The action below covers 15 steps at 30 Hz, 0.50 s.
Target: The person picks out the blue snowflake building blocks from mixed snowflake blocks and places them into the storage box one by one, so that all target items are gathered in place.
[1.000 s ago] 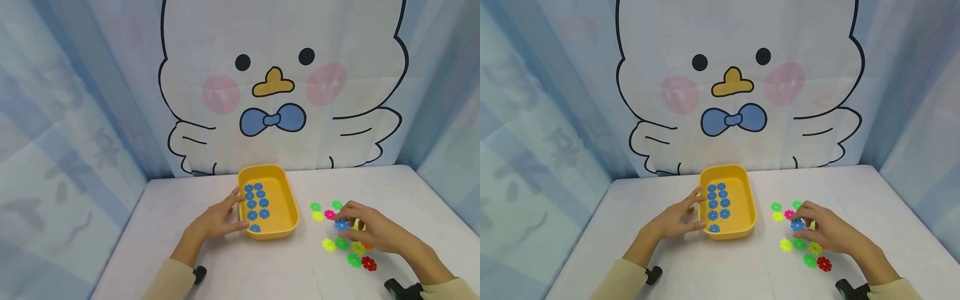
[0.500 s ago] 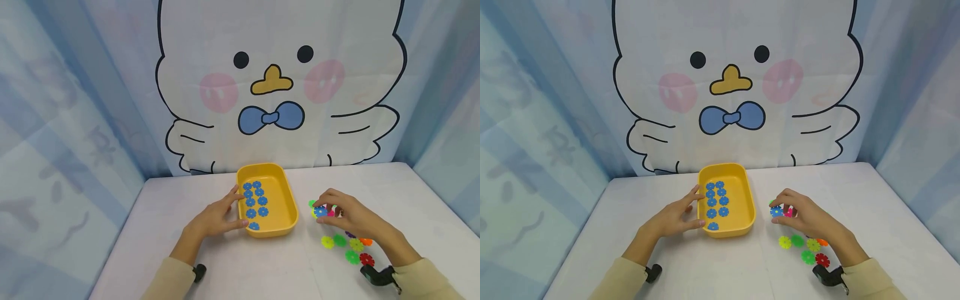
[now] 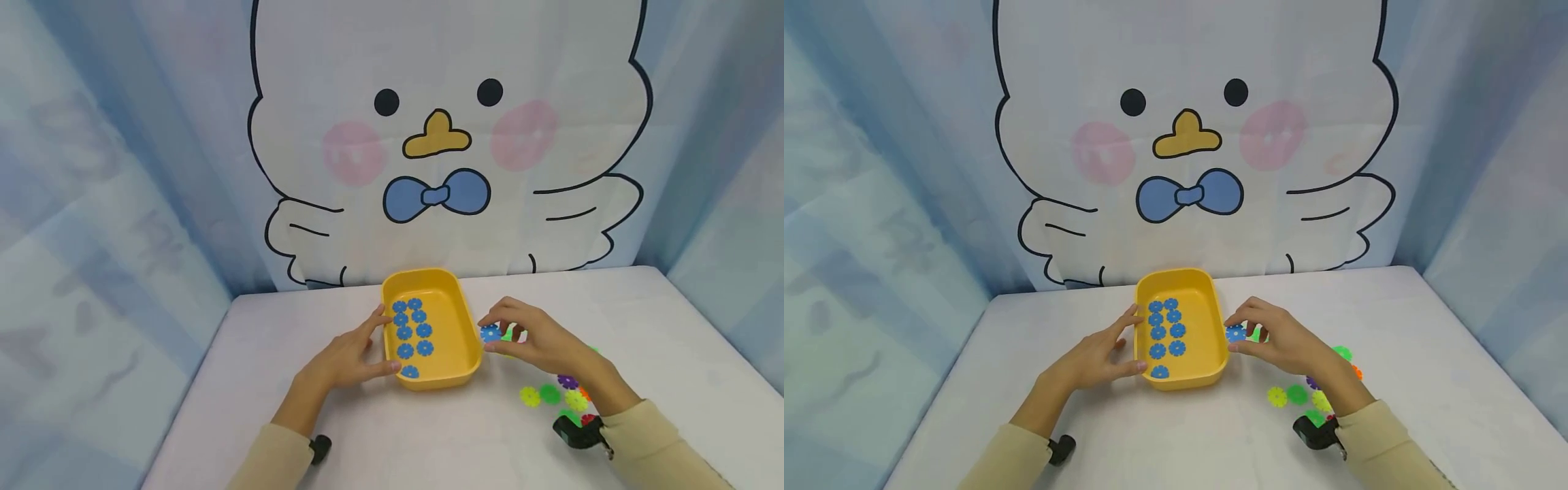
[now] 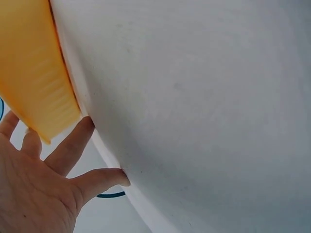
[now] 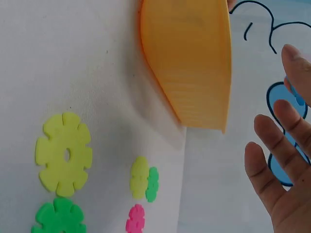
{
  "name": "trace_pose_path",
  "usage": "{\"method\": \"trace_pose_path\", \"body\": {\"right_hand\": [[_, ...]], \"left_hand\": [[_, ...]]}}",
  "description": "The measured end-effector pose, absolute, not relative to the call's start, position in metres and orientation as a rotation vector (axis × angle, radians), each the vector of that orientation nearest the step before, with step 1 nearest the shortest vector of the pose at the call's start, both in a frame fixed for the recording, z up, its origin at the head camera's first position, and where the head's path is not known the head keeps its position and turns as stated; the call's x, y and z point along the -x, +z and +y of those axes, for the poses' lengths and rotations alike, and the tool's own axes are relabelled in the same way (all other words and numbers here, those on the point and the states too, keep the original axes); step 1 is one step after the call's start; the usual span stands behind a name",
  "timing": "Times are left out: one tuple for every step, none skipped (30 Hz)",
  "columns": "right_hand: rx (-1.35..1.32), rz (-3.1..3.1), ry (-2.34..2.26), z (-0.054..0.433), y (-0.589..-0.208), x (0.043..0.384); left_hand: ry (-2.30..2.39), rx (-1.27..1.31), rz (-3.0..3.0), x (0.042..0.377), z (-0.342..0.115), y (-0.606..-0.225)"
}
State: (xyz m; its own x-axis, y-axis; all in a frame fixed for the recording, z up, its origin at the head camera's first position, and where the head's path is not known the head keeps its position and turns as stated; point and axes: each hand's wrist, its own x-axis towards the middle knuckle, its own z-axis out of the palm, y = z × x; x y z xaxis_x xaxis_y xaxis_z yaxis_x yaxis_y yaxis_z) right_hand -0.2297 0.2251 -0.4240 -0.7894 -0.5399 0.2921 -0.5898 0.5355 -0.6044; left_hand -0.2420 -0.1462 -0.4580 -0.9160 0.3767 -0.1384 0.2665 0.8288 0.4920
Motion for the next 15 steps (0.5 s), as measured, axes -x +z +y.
{"method": "trace_pose_path", "body": {"right_hand": [[-1.008,-2.686,1.109,0.222,-0.425,0.231],[-1.027,-2.679,1.112,0.219,-0.425,0.232],[-1.041,-2.679,1.113,0.216,-0.426,0.234],[-1.048,-2.676,1.117,0.214,-0.426,0.235],[-1.050,-2.674,1.117,0.212,-0.426,0.236],[-1.052,-2.673,1.120,0.210,-0.425,0.236],[-1.056,-2.671,1.121,0.208,-0.425,0.237],[-1.061,-2.672,1.122,0.207,-0.424,0.238],[-1.066,-2.674,1.126,0.205,-0.424,0.240],[-1.073,-2.672,1.135,0.203,-0.423,0.241],[-1.078,-2.673,1.143,0.201,-0.423,0.242],[-1.086,-2.671,1.153,0.199,-0.422,0.243],[-1.092,-2.670,1.163,0.196,-0.422,0.244],[-1.097,-2.673,1.175,0.193,-0.422,0.245],[-1.103,-2.671,1.185,0.189,-0.422,0.246]], "left_hand": [[0.695,-0.488,2.783,0.241,-0.147,-0.459],[0.694,-0.482,2.786,0.241,-0.148,-0.460],[0.689,-0.479,2.788,0.241,-0.149,-0.460],[0.686,-0.484,2.789,0.240,-0.149,-0.461],[0.684,-0.484,2.788,0.240,-0.149,-0.461],[0.688,-0.491,2.787,0.241,-0.149,-0.461],[0.688,-0.496,2.789,0.241,-0.149,-0.461],[0.690,-0.499,2.790,0.241,-0.149,-0.460],[0.689,-0.504,2.789,0.241,-0.149,-0.460],[0.686,-0.507,2.787,0.241,-0.148,-0.459],[0.684,-0.508,2.787,0.241,-0.148,-0.459],[0.681,-0.509,2.787,0.242,-0.148,-0.459],[0.674,-0.507,2.787,0.242,-0.148,-0.458],[0.668,-0.507,2.785,0.242,-0.148,-0.457],[0.661,-0.506,2.785,0.243,-0.148,-0.456]]}}
